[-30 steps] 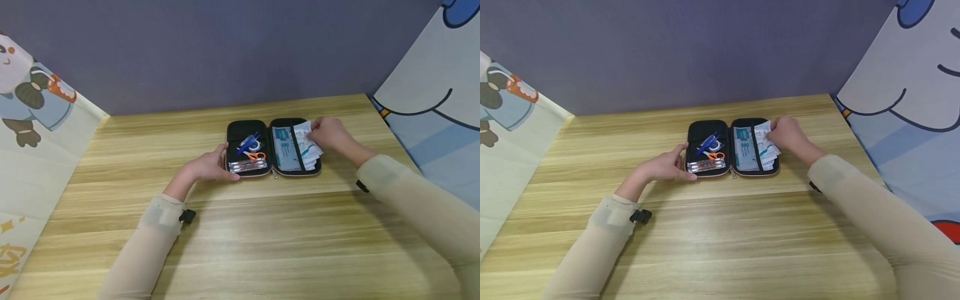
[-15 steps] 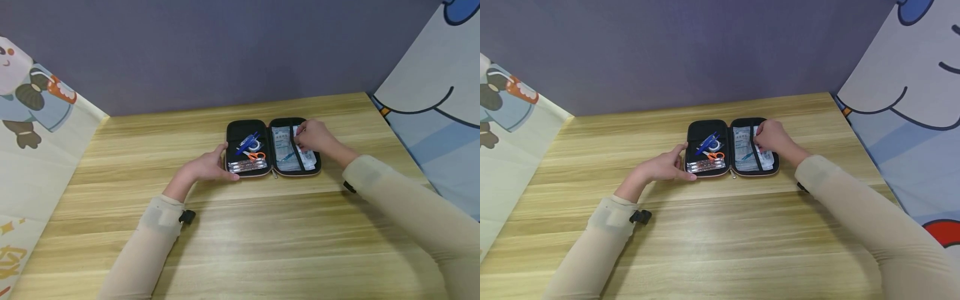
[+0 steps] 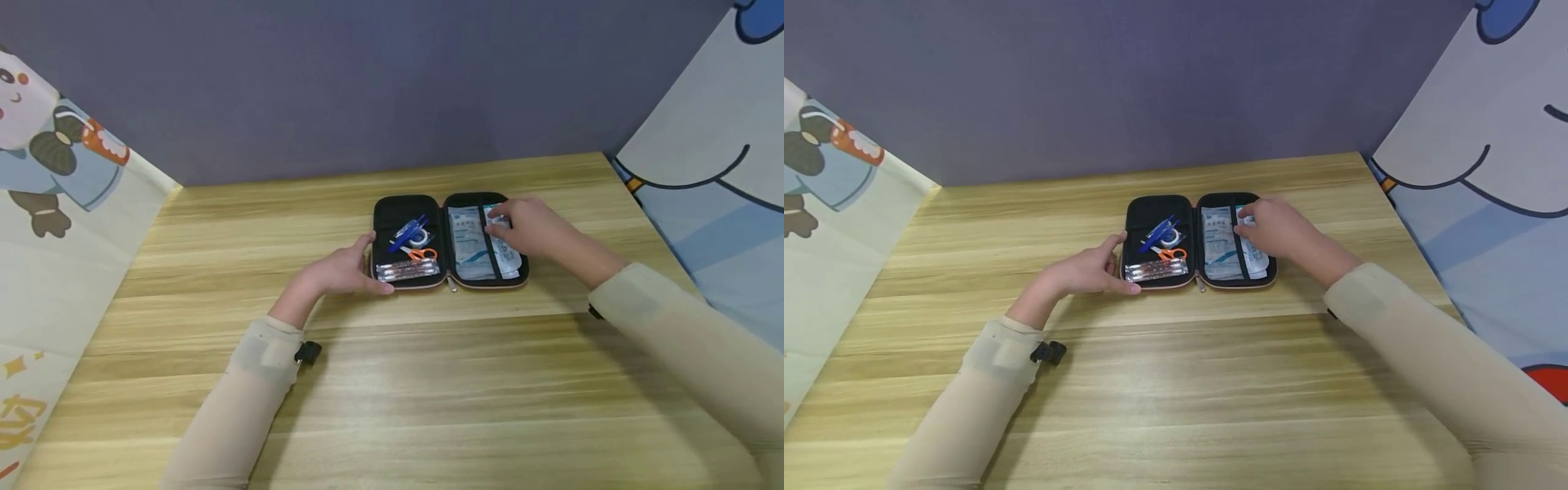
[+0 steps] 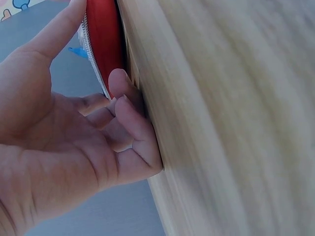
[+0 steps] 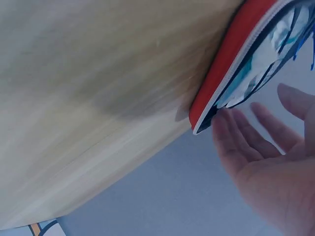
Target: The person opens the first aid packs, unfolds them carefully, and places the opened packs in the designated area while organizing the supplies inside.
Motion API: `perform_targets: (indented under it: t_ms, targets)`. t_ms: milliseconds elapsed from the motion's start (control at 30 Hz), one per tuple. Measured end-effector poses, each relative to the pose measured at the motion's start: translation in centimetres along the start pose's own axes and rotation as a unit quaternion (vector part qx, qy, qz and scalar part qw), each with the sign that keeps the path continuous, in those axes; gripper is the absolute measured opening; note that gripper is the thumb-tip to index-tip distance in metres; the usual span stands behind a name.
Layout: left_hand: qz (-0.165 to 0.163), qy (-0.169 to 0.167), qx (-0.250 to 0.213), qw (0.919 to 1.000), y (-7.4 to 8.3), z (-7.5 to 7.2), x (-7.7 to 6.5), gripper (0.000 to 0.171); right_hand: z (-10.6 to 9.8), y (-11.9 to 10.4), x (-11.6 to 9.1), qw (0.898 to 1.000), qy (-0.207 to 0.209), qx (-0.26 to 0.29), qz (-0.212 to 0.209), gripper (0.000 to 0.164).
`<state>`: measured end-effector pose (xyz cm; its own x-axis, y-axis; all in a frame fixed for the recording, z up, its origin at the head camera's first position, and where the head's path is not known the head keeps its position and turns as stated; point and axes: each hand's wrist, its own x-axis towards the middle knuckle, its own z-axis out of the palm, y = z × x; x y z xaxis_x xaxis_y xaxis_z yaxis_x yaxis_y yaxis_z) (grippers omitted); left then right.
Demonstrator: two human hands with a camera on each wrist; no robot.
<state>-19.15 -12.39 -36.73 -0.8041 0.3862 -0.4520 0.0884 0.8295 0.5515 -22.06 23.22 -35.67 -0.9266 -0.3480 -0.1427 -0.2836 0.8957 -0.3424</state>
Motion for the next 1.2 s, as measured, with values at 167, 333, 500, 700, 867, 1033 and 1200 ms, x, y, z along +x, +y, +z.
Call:
perform_targets:
  t_ms: [167,333,500,700,867,1033,1200]
  targets:
    - [0.002,0.001,0.001,1.0,0.1,-0.2,-0.1,0.133,0.6,-0.2,-1.2,0.999,-0.028,-0.014,-0.036,0.054]
    - [0.0,0.001,-0.002,1.0,0.2,-0.2,-0.2,0.133,1.5,-0.1,-1.6,0.997,-0.026,-0.033,-0.063,0.055]
    - [0.002,0.001,-0.004,1.0,0.0,-0.1,-0.2,0.133,1.8,-0.1,-1.7,0.996,-0.019,-0.044,-0.074,0.051]
    - [0.006,0.001,-0.003,1.0,-0.2,-0.1,0.1,0.133,1.3,-2.4,-1.8,0.995,0.027,-0.048,-0.078,0.045]
    - [0.007,-0.001,-0.006,1.0,-0.2,0.0,0.2,0.133,1.2,-6.6,-1.7,0.989,0.067,0.033,-0.126,0.031]
    - [0.001,0.0,-0.003,1.0,-0.3,0.1,0.1,0.132,3.2,-10.0,-1.1,0.979,0.056,0.037,-0.19,0.028]
    - [0.006,-0.004,0.0,1.0,-0.3,0.0,0.2,0.131,5.3,-11.6,-0.7,0.976,0.045,-0.003,-0.214,0.03]
